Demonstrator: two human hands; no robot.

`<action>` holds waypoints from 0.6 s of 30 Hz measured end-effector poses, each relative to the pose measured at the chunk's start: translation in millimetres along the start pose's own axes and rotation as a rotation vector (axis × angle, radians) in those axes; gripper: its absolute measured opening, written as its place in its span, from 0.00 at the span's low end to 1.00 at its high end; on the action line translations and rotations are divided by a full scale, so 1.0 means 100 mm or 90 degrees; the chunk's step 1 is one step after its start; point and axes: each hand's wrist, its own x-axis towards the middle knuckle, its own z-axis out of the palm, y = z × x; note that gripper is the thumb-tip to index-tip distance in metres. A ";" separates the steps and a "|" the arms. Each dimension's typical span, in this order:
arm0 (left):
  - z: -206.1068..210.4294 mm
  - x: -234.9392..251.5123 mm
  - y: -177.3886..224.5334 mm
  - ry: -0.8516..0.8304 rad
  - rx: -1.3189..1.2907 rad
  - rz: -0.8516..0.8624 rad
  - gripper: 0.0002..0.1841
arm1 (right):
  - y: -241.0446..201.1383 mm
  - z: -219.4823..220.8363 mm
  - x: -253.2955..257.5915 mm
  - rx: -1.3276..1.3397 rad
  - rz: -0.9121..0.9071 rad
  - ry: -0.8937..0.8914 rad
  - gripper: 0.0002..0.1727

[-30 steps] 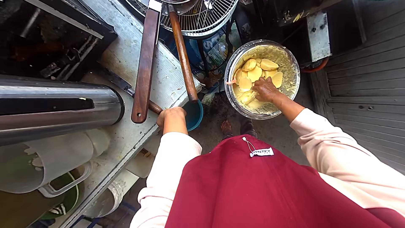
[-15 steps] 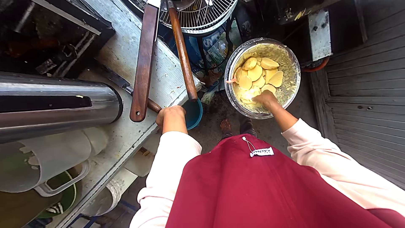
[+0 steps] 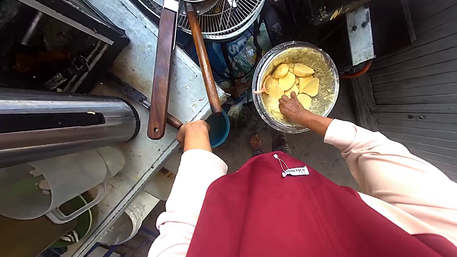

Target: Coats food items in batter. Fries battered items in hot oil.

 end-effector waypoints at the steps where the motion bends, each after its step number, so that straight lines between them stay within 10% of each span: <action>1: 0.01 0.01 -0.01 0.005 -0.002 0.002 0.26 | 0.00 0.00 0.02 -0.009 -0.011 -0.015 0.09; 18: -0.01 0.00 0.00 -0.008 -0.011 -0.020 0.29 | 0.05 -0.10 0.11 0.060 0.128 -0.083 0.33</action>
